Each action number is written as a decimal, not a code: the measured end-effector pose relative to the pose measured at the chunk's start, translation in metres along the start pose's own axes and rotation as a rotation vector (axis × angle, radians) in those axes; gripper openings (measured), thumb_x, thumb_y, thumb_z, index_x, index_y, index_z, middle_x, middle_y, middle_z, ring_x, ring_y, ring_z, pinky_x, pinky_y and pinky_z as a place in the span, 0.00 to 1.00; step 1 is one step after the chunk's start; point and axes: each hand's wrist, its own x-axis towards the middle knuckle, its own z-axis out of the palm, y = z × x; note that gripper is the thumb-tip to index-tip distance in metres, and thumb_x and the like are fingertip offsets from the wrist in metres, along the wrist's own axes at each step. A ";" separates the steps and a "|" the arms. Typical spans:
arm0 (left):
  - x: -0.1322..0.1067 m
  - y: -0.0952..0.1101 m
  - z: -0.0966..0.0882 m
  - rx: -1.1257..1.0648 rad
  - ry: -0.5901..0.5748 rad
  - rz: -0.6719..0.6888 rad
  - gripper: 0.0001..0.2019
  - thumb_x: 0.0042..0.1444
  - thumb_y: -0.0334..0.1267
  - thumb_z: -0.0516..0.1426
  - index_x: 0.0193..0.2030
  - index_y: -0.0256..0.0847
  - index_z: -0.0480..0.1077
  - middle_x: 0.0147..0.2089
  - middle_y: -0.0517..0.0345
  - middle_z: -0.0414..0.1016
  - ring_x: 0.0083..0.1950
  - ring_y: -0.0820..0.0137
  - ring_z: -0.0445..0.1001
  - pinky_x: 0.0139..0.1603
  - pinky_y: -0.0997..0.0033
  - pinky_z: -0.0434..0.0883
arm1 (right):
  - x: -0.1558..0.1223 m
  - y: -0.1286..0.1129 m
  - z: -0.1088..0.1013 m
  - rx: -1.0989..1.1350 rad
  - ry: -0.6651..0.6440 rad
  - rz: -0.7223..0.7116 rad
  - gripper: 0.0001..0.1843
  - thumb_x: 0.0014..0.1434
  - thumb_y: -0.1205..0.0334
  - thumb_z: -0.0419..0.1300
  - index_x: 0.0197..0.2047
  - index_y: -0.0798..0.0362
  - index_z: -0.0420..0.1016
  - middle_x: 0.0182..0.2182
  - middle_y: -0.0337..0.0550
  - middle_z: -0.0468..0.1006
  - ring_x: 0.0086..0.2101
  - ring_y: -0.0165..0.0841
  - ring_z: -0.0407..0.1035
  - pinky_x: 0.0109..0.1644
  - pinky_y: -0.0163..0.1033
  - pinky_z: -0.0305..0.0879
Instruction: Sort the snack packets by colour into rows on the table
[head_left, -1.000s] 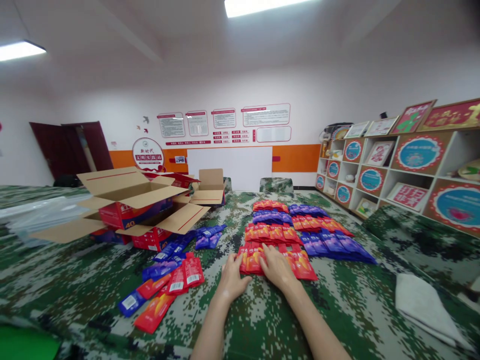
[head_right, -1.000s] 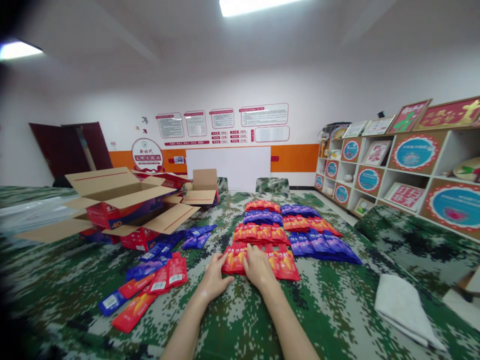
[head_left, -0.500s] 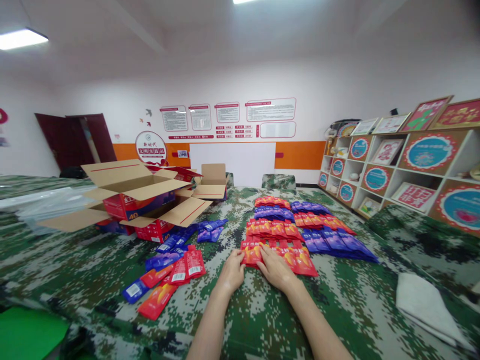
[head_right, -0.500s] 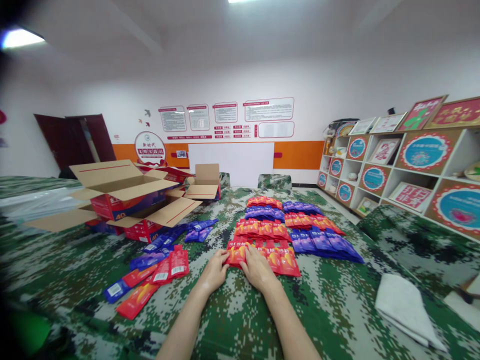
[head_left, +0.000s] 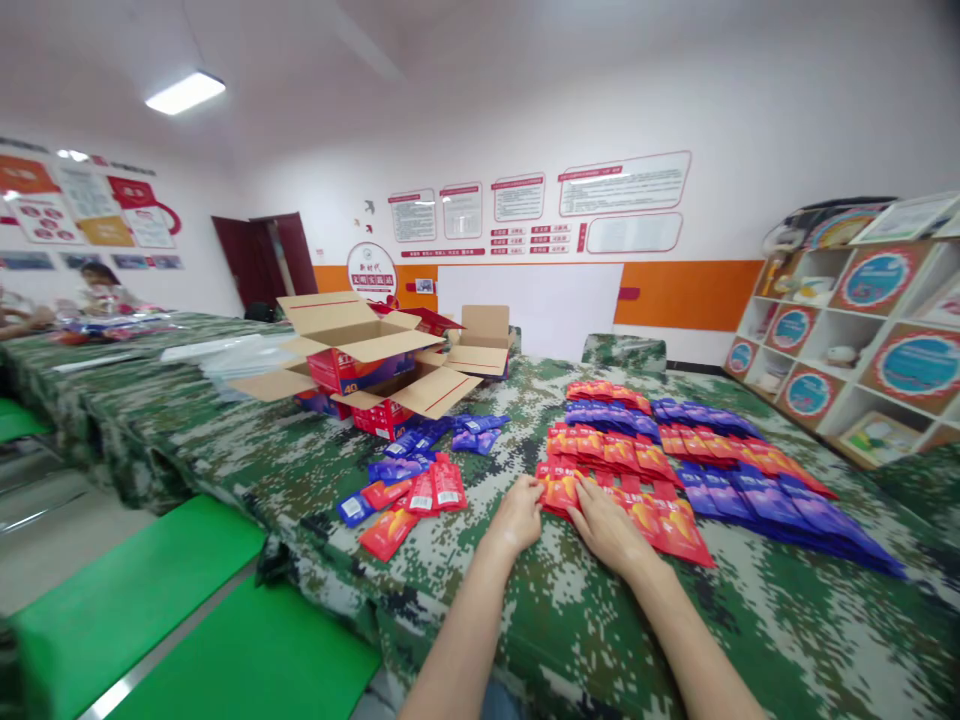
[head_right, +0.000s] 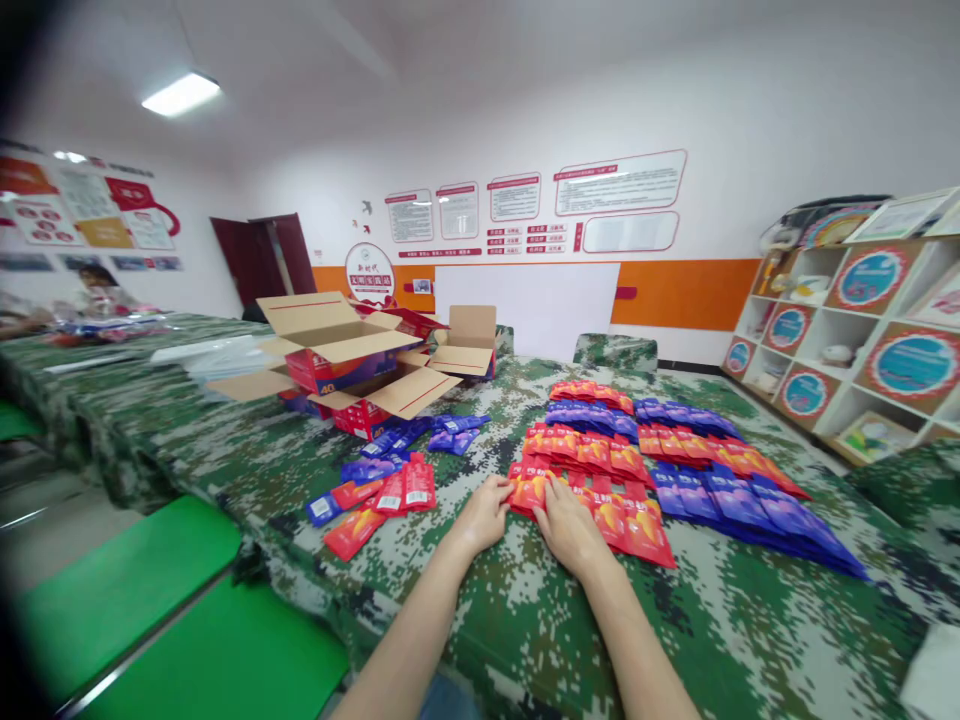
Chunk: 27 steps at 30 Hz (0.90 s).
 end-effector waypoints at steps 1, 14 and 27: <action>0.000 0.001 0.000 0.004 0.001 -0.003 0.17 0.50 0.26 0.48 0.45 0.40 0.69 0.48 0.50 0.64 0.49 0.66 0.64 0.54 0.68 0.62 | 0.001 0.001 0.001 -0.003 0.012 -0.006 0.30 0.60 0.52 0.41 0.59 0.63 0.59 0.59 0.56 0.58 0.59 0.40 0.51 0.62 0.46 0.46; -0.019 -0.045 -0.106 0.363 0.151 -0.332 0.26 0.51 0.29 0.46 0.59 0.40 0.56 0.57 0.47 0.58 0.58 0.61 0.58 0.58 0.61 0.55 | 0.056 -0.113 -0.017 0.228 0.053 -0.236 0.25 0.55 0.67 0.47 0.56 0.64 0.62 0.51 0.57 0.68 0.51 0.38 0.62 0.56 0.40 0.55; -0.044 -0.091 -0.139 0.217 0.117 -0.546 0.29 0.47 0.28 0.48 0.60 0.35 0.57 0.63 0.49 0.56 0.66 0.55 0.43 0.64 0.53 0.40 | 0.065 -0.218 0.003 0.024 -0.033 -0.227 0.19 0.57 0.60 0.46 0.40 0.62 0.73 0.39 0.59 0.75 0.42 0.42 0.67 0.49 0.44 0.56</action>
